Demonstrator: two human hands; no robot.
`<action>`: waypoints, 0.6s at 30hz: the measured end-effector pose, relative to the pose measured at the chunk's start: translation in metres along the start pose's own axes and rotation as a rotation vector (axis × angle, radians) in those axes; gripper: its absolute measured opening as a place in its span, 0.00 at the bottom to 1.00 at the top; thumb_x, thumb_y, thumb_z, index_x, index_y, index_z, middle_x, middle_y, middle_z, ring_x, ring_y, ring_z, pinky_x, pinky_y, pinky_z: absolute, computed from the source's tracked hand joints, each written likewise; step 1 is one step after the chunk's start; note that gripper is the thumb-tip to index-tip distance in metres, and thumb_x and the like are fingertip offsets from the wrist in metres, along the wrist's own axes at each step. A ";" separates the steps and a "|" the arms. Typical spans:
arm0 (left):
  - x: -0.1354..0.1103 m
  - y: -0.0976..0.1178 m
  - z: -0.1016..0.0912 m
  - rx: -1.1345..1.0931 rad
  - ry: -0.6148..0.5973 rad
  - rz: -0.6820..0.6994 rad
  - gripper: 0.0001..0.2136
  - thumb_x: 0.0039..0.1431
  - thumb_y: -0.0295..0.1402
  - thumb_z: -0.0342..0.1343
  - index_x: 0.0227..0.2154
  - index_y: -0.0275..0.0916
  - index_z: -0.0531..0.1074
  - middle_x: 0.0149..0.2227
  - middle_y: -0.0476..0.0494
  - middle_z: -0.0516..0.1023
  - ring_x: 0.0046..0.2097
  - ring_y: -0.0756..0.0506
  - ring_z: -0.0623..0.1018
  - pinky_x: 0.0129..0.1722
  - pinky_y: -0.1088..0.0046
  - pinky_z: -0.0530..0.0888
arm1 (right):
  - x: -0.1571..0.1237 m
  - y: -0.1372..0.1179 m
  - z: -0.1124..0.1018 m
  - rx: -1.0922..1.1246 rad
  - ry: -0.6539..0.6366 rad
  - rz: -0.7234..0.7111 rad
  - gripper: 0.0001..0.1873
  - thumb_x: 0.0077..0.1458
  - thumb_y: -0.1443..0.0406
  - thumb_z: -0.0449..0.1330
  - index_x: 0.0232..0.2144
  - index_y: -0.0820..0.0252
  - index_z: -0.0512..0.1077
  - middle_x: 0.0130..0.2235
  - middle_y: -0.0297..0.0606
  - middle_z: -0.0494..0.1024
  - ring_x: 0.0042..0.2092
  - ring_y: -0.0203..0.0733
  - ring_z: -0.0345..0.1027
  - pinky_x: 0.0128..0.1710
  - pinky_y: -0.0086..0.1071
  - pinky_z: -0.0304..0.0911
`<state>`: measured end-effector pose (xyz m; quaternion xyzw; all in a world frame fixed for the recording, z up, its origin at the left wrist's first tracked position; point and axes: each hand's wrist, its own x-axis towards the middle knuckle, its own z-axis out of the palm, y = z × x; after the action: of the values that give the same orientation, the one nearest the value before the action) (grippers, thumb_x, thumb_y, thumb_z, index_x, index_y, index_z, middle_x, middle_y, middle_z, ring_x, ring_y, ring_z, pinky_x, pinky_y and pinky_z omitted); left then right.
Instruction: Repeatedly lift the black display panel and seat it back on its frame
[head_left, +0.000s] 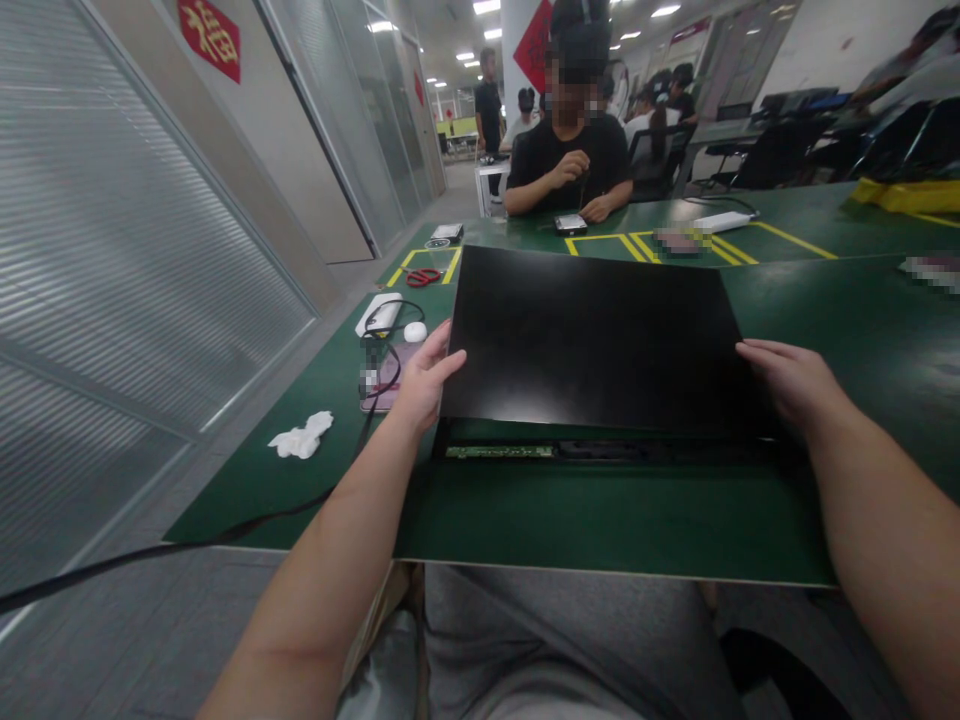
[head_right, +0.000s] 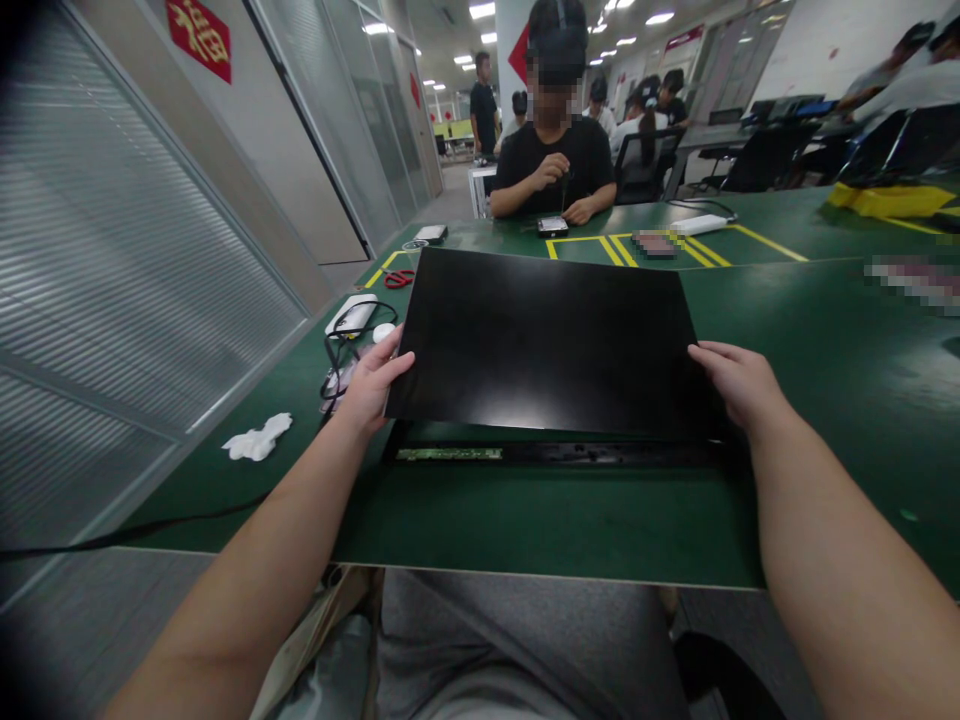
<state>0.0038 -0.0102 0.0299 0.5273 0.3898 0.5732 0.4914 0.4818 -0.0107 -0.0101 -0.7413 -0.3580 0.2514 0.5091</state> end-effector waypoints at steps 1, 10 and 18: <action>0.000 0.000 0.000 -0.015 -0.003 -0.003 0.32 0.46 0.38 0.69 0.58 0.43 0.73 0.61 0.40 0.74 0.65 0.35 0.68 0.63 0.58 0.67 | -0.001 -0.002 0.000 0.048 0.013 0.006 0.23 0.42 0.59 0.69 0.42 0.60 0.79 0.42 0.42 0.82 0.42 0.41 0.75 0.43 0.32 0.71; 0.003 -0.001 -0.004 -0.137 0.039 -0.050 0.33 0.46 0.35 0.68 0.58 0.40 0.72 0.55 0.41 0.79 0.58 0.36 0.76 0.59 0.60 0.72 | -0.041 -0.047 -0.012 0.601 -0.167 0.045 0.17 0.39 0.67 0.63 0.36 0.53 0.81 0.35 0.37 0.82 0.36 0.48 0.77 0.36 0.42 0.76; 0.001 0.004 0.000 -0.156 0.044 -0.103 0.30 0.44 0.35 0.67 0.54 0.38 0.76 0.47 0.42 0.83 0.52 0.36 0.80 0.52 0.62 0.75 | -0.037 -0.042 -0.023 0.698 -0.152 0.251 0.08 0.42 0.68 0.63 0.29 0.58 0.78 0.31 0.43 0.81 0.37 0.57 0.78 0.36 0.55 0.77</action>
<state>0.0035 -0.0099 0.0338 0.4538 0.3815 0.5872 0.5512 0.4647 -0.0440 0.0374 -0.5405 -0.1938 0.4732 0.6682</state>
